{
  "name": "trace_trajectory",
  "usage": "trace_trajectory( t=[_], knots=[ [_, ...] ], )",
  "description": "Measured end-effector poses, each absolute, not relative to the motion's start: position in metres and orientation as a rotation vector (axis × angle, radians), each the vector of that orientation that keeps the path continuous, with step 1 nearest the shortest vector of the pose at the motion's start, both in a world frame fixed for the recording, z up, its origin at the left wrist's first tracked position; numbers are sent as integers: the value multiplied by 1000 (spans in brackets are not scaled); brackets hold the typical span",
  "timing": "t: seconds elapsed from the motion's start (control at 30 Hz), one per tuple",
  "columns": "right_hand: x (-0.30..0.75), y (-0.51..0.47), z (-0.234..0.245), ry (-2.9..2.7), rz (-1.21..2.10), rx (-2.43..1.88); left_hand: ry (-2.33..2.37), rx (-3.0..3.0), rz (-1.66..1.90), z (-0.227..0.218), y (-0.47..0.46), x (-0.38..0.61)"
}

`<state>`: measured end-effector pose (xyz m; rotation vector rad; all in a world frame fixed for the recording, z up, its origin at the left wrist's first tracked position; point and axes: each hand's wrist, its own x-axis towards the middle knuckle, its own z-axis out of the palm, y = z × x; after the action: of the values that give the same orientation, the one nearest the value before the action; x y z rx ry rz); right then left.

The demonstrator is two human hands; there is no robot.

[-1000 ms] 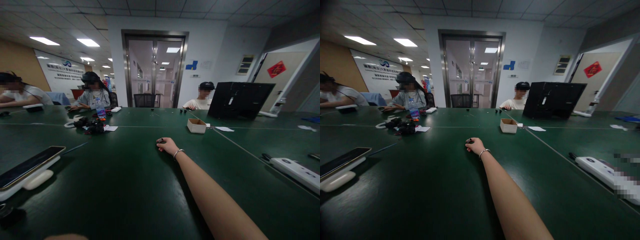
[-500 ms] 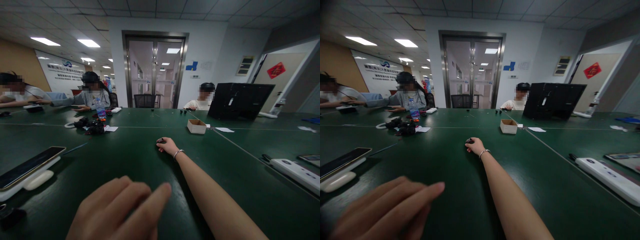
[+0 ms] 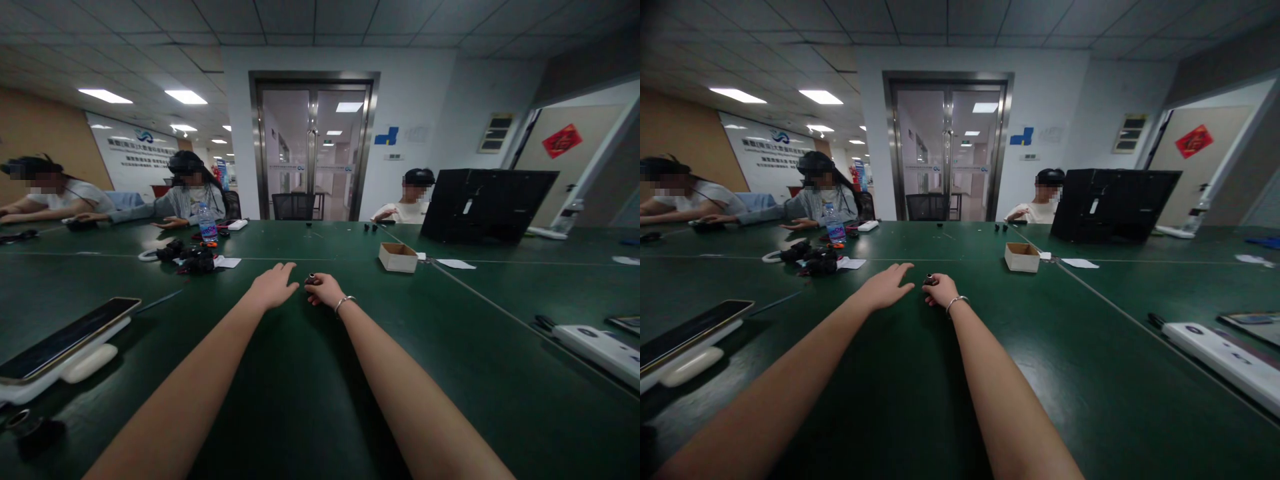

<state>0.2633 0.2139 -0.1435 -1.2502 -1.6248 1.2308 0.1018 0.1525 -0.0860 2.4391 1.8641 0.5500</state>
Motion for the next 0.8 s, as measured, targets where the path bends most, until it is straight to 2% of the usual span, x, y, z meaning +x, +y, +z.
trace_trajectory(
  t=[0.13,0.37,0.6,0.8],
  knots=[
    [251,214,-152,-1616,1177,-1233,1620,2292,874,-106,187,120],
    [252,208,-155,-1587,1125,-1220,1373,2251,1147,-141,196,124],
    [254,210,-157,-1538,1134,-1220,1358,2008,1284,-156,201,118],
    [260,204,-151,-1351,1310,-1088,1243,1719,1305,-163,205,108]
  ],
)
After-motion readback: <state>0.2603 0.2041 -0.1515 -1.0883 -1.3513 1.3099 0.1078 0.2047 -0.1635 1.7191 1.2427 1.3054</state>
